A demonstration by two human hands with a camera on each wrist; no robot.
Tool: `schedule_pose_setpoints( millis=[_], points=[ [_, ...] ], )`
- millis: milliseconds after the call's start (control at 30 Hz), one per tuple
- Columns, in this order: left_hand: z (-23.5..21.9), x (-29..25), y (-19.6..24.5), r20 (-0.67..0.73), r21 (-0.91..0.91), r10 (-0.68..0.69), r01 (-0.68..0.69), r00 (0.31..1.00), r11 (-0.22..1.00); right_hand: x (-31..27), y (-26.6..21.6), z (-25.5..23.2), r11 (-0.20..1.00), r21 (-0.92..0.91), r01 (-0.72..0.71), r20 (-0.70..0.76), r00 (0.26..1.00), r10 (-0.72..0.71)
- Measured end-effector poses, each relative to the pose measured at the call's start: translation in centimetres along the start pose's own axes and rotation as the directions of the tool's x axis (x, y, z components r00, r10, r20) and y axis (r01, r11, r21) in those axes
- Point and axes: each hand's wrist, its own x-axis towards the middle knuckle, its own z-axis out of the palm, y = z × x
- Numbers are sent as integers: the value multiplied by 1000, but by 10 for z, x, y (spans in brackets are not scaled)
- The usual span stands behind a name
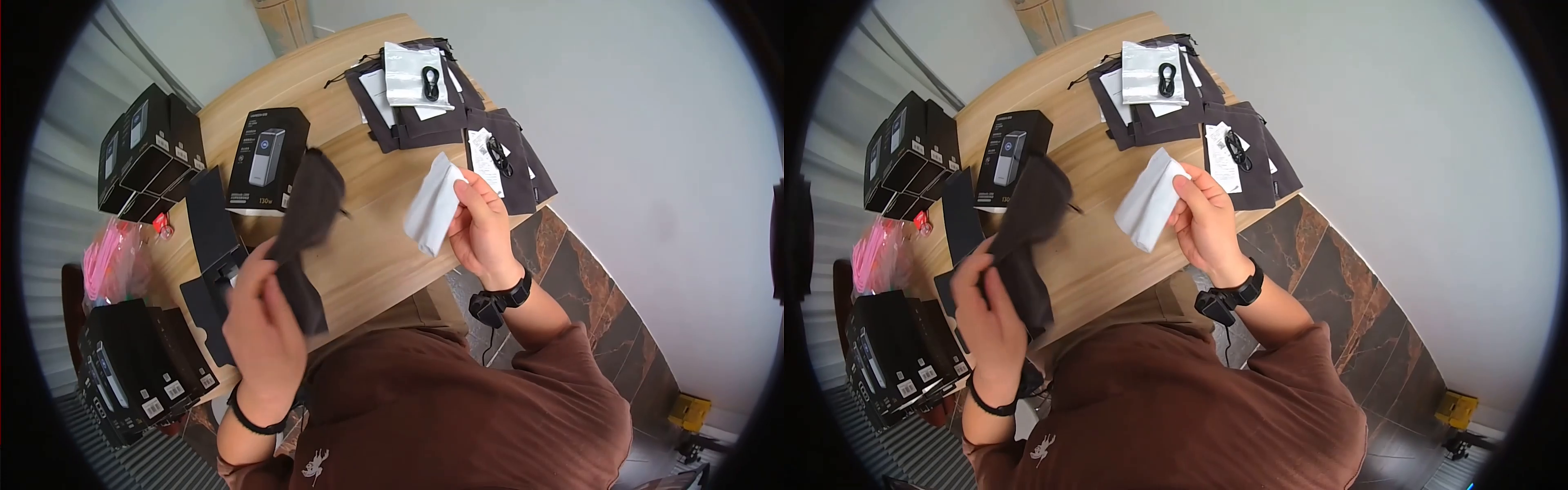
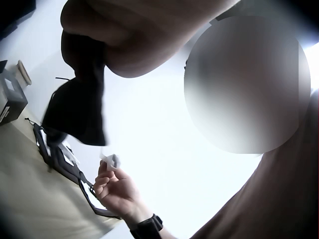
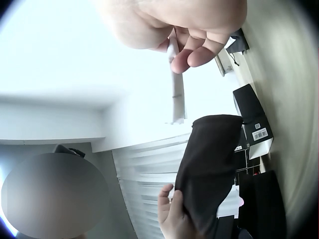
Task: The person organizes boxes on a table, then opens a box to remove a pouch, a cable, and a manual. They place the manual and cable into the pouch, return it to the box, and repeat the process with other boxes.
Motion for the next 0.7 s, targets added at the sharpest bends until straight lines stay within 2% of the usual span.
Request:
schedule_pose_setpoints(
  millis=[67,133,200,233,267,300,367,400,500,600,633,667,700],
  points=[
    [10,0,5,60,108,202,-207,978,972,-6,1,-1,1000,5,-26,17,1000,26],
    [21,1,15,156,239,366,-394,918,887,-11,2,-3,998,16,-55,30,998,54],
    [41,-5,21,271,315,479,-547,835,776,-19,-1,-1,996,50,-67,-20,997,68],
    [62,-18,10,332,333,460,-559,823,759,-21,-4,2,996,65,-67,-47,996,70],
    [78,-33,7,423,340,349,-504,836,794,-23,-6,7,996,53,-70,-115,990,76],
    [89,-44,6,508,349,233,-446,829,824,-23,-4,-3,997,49,-67,-40,997,69],
    [99,-51,2,576,349,184,-443,797,826,-22,1,-20,997,50,-67,108,992,61],
    [101,-52,0,608,352,158,-443,778,825,-23,1,-26,996,5,-86,85,993,86],
    [91,-46,7,611,232,168,-378,774,896,-25,2,-27,991,-11,-132,100,986,132],
    [78,-26,5,508,26,284,-345,813,938,-27,3,-20,985,13,-171,128,977,168],
    [70,-23,5,493,-108,185,-151,850,983,-28,4,-17,982,25,-186,152,972,180],
    [62,-21,6,492,-240,78,49,867,970,-29,5,-14,978,37,-203,176,965,194],
    [55,-19,7,505,-361,-32,245,862,900,-31,7,-10,974,50,-222,199,958,208]
  ],
)
